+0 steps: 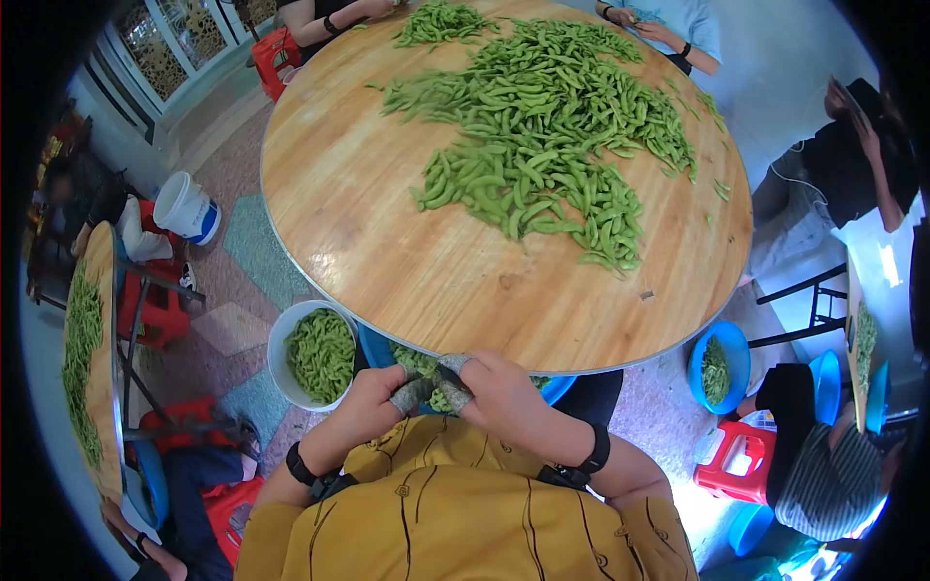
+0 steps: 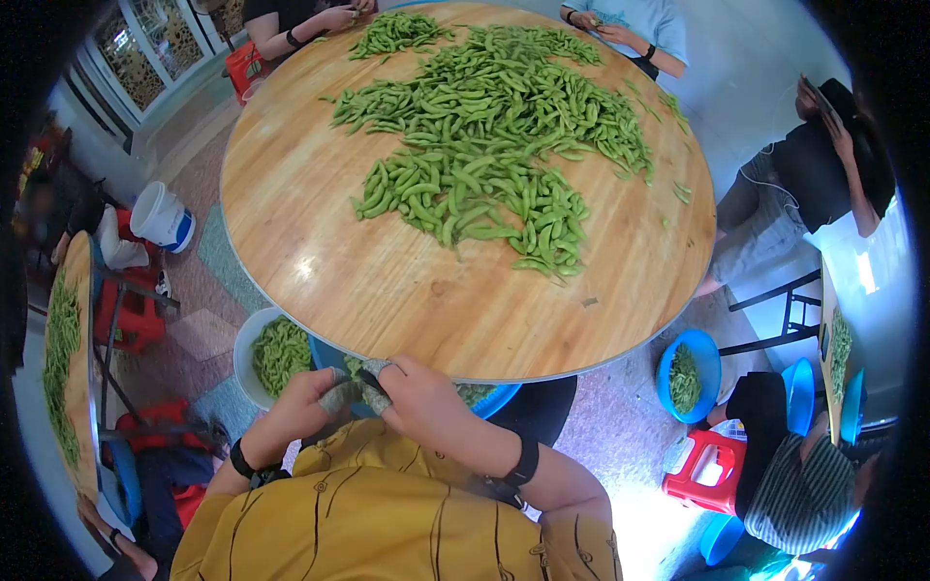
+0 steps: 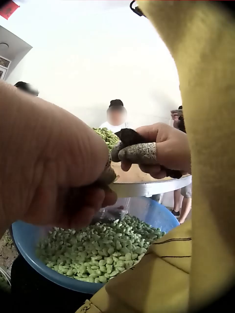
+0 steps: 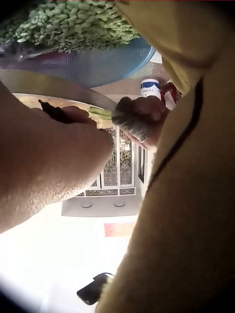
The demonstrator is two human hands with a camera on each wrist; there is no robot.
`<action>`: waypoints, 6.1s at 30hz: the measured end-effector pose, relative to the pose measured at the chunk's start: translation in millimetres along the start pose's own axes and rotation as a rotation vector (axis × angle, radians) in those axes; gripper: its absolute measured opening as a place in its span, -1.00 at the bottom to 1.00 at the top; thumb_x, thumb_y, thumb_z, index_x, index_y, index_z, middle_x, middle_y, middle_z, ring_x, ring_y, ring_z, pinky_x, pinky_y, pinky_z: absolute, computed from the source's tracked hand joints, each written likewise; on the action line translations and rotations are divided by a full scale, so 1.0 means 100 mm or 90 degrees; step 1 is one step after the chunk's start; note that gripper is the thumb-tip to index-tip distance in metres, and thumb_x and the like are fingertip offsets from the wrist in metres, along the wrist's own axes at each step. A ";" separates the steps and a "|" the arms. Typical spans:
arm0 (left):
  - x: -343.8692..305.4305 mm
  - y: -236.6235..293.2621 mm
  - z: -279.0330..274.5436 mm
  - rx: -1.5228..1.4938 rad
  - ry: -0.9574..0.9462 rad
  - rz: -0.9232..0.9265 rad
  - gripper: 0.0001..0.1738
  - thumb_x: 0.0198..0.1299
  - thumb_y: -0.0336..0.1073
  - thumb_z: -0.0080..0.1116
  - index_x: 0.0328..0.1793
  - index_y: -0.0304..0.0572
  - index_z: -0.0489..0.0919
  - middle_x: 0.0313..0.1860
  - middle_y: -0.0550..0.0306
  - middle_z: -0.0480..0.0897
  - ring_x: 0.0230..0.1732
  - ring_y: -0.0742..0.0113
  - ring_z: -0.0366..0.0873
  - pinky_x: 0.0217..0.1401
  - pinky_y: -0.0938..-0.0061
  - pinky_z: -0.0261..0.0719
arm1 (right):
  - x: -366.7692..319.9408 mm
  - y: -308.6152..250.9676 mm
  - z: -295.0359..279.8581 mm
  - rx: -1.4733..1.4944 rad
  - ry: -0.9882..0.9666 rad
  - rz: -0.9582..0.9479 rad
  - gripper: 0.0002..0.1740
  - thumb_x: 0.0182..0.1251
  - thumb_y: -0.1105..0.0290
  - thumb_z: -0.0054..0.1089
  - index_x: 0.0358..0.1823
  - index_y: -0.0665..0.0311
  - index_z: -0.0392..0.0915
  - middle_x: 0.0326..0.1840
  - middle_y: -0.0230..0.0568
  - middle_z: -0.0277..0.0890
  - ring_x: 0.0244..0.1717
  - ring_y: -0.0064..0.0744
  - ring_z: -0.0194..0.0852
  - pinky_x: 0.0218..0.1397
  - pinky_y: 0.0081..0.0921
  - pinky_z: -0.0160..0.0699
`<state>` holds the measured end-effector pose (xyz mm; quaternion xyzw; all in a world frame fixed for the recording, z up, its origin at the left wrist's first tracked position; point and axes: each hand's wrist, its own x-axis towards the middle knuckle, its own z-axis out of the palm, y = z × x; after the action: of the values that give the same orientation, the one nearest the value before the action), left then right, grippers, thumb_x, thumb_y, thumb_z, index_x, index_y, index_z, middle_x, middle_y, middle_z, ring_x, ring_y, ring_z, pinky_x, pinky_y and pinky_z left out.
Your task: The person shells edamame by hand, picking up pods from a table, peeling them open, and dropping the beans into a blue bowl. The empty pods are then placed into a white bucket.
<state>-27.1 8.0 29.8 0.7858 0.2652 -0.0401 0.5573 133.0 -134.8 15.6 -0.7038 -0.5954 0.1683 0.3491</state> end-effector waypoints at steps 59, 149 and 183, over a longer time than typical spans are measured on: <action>0.30 0.22 -0.24 0.048 0.319 0.220 -0.88 0.24 -0.39 0.19 -0.25 -0.32 0.58 -0.48 0.23 0.59 -0.45 0.56 0.49 -0.39 0.62 0.44 | 0.65 0.67 -0.75 -0.161 0.207 0.278 -0.71 0.10 0.33 0.12 -0.20 0.34 0.39 -0.24 0.14 0.52 -0.24 0.16 0.54 -0.19 -0.02 0.52; 0.53 0.15 0.39 -0.696 -0.190 -0.034 -0.70 0.39 -0.16 -0.07 -0.28 -0.24 0.47 -0.47 0.09 0.55 -0.56 0.42 0.41 -0.51 0.59 0.24 | -0.23 0.13 -0.36 0.898 -0.033 0.406 -0.67 0.39 0.50 -0.06 0.15 0.13 0.44 -0.41 -0.56 0.34 -0.57 -0.79 0.13 -0.59 -0.79 0.04; 0.31 -0.01 0.41 -0.507 -0.187 -0.079 -0.73 0.36 -0.10 0.05 -0.10 -0.15 0.55 -0.49 0.36 0.43 -0.54 0.60 0.25 -0.47 0.68 0.19 | -0.17 0.20 -0.01 0.298 0.090 0.193 -0.78 0.21 0.50 0.23 -0.11 0.35 0.53 -0.35 -0.37 0.53 -0.34 -0.64 0.44 -0.26 -0.62 0.48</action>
<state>8.1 -17.2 2.5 0.4776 0.2244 -0.0792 0.8457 143.9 -152.0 -0.7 -0.6953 -0.4023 0.3020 0.5133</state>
